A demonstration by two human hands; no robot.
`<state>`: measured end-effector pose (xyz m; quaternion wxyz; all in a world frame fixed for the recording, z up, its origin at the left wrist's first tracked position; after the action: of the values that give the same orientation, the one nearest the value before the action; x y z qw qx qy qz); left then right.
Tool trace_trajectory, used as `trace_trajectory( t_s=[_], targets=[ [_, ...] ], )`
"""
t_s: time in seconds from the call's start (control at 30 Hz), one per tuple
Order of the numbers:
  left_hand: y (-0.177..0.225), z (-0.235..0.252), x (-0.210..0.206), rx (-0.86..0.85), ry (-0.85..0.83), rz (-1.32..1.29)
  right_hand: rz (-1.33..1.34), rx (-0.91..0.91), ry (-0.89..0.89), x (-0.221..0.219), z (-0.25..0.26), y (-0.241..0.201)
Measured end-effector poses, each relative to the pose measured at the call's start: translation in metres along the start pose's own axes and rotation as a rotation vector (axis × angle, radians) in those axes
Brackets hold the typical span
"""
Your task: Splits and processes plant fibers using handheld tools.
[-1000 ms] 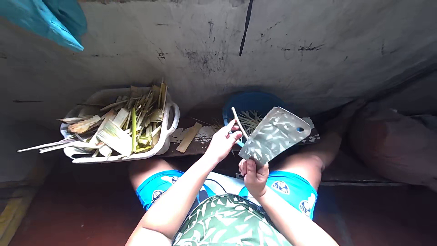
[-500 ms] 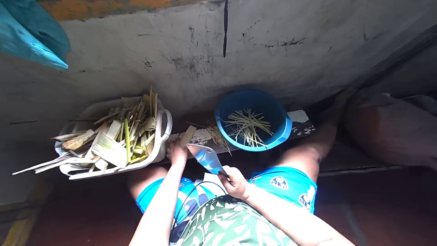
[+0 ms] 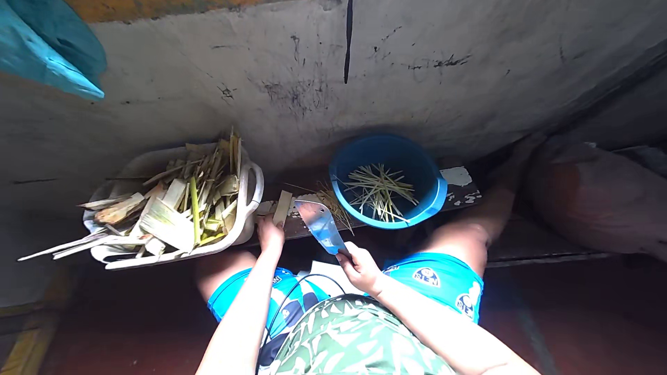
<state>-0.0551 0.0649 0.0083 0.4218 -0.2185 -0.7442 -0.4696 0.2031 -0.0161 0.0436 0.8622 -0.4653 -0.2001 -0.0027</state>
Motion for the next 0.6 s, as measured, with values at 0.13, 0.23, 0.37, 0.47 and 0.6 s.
trace_trajectory(
  t_s=[0.13,0.23,0.37,0.47,0.6],
  targets=[
    [0.007,-0.004,0.002,-0.018,-0.008,-0.079,0.016,0.0,-0.002,0.0,-0.001,0.001],
    [0.015,-0.012,0.007,-0.039,-0.009,-0.217,0.011,0.008,0.036,0.0,0.0,0.0],
    [0.023,-0.026,0.01,-0.128,0.013,-0.47,-0.051,-0.028,0.131,0.003,0.0,0.003],
    [0.029,-0.037,0.006,-0.199,0.015,-0.595,-0.126,-0.134,0.13,0.004,0.001,0.002],
    [0.031,-0.045,-0.003,-0.246,-0.048,-0.429,-0.242,-0.237,0.027,0.004,0.005,-0.001]
  ],
)
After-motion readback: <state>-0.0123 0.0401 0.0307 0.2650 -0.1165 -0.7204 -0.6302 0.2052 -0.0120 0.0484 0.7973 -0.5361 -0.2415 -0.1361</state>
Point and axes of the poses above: each hand's wrist, its own z-axis towards the middle knuckle, its own x-axis out of the back of the hand, y = z × x, the point moved 2 cm from there along z, towards the middle knuckle
